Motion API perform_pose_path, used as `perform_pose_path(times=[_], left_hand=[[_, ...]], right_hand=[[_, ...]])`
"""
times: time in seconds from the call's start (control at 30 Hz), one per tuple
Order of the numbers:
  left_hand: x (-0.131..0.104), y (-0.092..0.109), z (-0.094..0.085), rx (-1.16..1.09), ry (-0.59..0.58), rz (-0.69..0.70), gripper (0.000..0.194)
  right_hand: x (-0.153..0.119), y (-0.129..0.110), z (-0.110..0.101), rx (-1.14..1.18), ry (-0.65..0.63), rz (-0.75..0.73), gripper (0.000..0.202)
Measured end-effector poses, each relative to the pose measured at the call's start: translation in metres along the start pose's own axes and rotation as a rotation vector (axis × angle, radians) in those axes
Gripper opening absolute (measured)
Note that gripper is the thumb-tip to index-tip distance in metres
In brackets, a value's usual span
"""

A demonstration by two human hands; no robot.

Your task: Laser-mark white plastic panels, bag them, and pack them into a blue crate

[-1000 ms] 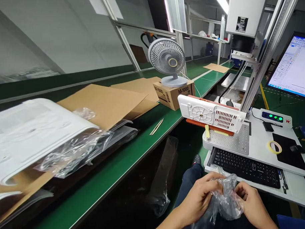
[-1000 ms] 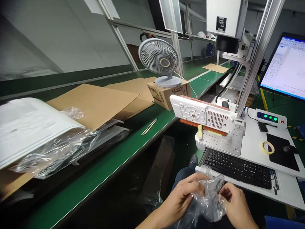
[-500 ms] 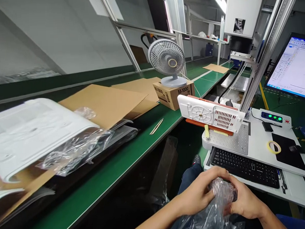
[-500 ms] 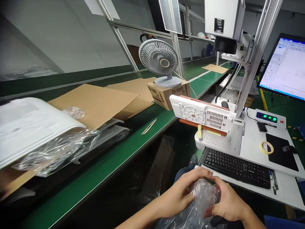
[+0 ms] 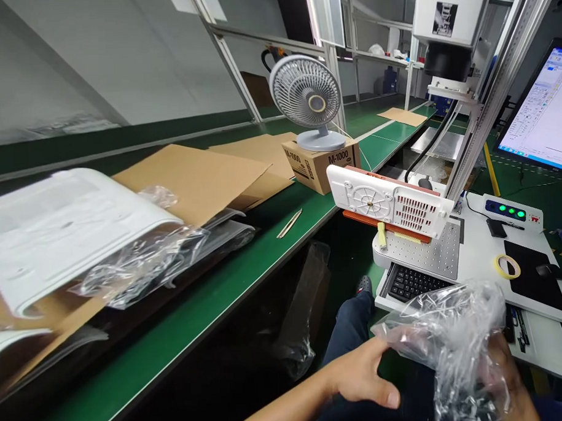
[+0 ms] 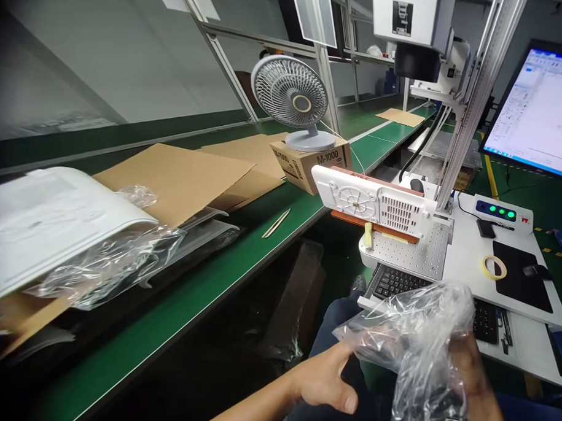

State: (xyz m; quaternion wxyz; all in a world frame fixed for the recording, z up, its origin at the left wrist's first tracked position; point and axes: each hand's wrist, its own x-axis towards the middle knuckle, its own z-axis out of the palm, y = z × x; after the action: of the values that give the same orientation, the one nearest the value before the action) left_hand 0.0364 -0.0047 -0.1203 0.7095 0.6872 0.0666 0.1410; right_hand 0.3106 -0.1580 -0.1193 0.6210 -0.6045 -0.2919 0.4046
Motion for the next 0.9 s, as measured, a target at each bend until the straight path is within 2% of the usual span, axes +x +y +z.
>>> perform_pose_path(times=[0.07, 0.13, 0.2, 0.23, 0.33, 0.43, 0.53, 0.63, 0.7, 0.77, 0.83, 0.9], left_hand=[[0.007, -0.004, 0.015, -0.006, 0.126, 0.010, 0.078], [0.014, -0.005, 0.029, 0.021, 0.305, 0.002, 0.056], [0.017, -0.007, 0.039, 0.077, 0.457, -0.015, 0.049], [0.017, -0.009, 0.043, 0.104, 0.492, -0.018, 0.047], [0.011, -0.018, 0.044, 0.107, 0.460, -0.047, 0.043], [0.000, -0.025, 0.032, -0.025, 0.481, -0.059, 0.043], [-0.007, -0.023, 0.014, -0.242, 0.530, 0.079, 0.061], [-0.007, -0.010, 0.006, -0.285, 0.457, 0.194, 0.083], [-0.003, -0.001, 0.010, -0.239, 0.354, 0.147, 0.111], [0.002, 0.004, 0.020, -0.150, 0.295, 0.039, 0.131], [0.008, 0.003, 0.031, -0.033, 0.326, -0.061, 0.128], [0.012, -0.002, 0.038, 0.052, 0.406, -0.114, 0.099]], right_hand=[[-0.002, 0.006, 0.019, 0.110, -0.029, 0.056, 0.085], [-0.005, 0.011, 0.037, 0.213, -0.032, 0.077, 0.098], [-0.009, 0.017, 0.049, 0.272, -0.053, 0.088, 0.104], [-0.011, 0.021, 0.052, 0.272, -0.073, 0.095, 0.103], [-0.013, 0.036, 0.048, 0.227, -0.080, 0.109, 0.093], [-0.011, 0.049, 0.033, 0.181, 0.031, 0.095, 0.086], [-0.007, 0.051, 0.019, 0.199, 0.016, 0.101, 0.081], [-0.005, 0.043, 0.020, 0.123, -0.081, 0.054, 0.072], [-0.005, 0.037, 0.030, -0.034, -0.090, 0.006, 0.062], [-0.004, 0.034, 0.043, -0.188, -0.029, -0.029, 0.058], [-0.004, 0.035, 0.053, -0.249, 0.065, -0.046, 0.061], [-0.002, 0.038, 0.056, -0.214, 0.107, -0.044, 0.066]])
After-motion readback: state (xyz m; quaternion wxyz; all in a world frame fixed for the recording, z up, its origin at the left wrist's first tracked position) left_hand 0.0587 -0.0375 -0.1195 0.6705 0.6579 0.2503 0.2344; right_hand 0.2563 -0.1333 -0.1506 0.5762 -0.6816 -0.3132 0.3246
